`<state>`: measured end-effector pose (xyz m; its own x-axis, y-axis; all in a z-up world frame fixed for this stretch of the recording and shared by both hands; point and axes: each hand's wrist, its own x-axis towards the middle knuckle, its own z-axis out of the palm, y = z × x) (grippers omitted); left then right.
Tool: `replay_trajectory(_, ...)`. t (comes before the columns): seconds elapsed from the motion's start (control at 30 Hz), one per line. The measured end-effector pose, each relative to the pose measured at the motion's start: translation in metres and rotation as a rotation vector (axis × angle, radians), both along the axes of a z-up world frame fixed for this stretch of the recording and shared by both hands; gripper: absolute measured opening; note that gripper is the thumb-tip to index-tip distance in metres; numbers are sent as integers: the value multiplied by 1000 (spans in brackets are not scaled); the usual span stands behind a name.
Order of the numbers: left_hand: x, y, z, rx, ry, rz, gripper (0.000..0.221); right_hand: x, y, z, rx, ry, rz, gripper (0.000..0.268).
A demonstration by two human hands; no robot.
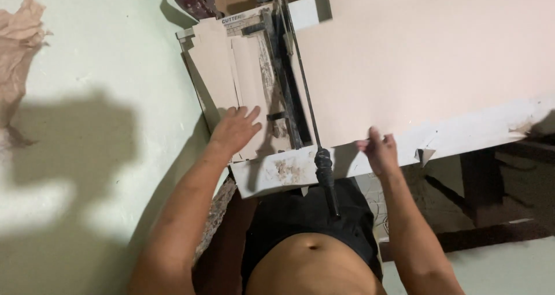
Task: Using a manual paper cutter to cut thin strips from sheets of paper or light cardboard.
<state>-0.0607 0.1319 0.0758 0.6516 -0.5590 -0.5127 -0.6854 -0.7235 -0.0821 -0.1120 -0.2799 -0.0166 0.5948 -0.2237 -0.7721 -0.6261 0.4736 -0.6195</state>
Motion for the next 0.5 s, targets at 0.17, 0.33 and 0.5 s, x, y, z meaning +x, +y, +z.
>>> replay_trajectory(0.17, 18, -36, -41, -267, 87, 359, 51, 0, 33, -16, -172, -57, 240, 35)
replay_trajectory(0.33, 56, -114, -27, -252, 293, 817, 98, 8, 33, -29, -204, -37, 273, 41)
replay_trajectory(0.5, 58, -141, -63, -132, 326, 957, 119, 24, 33, -6, -223, 88, 358, 31)
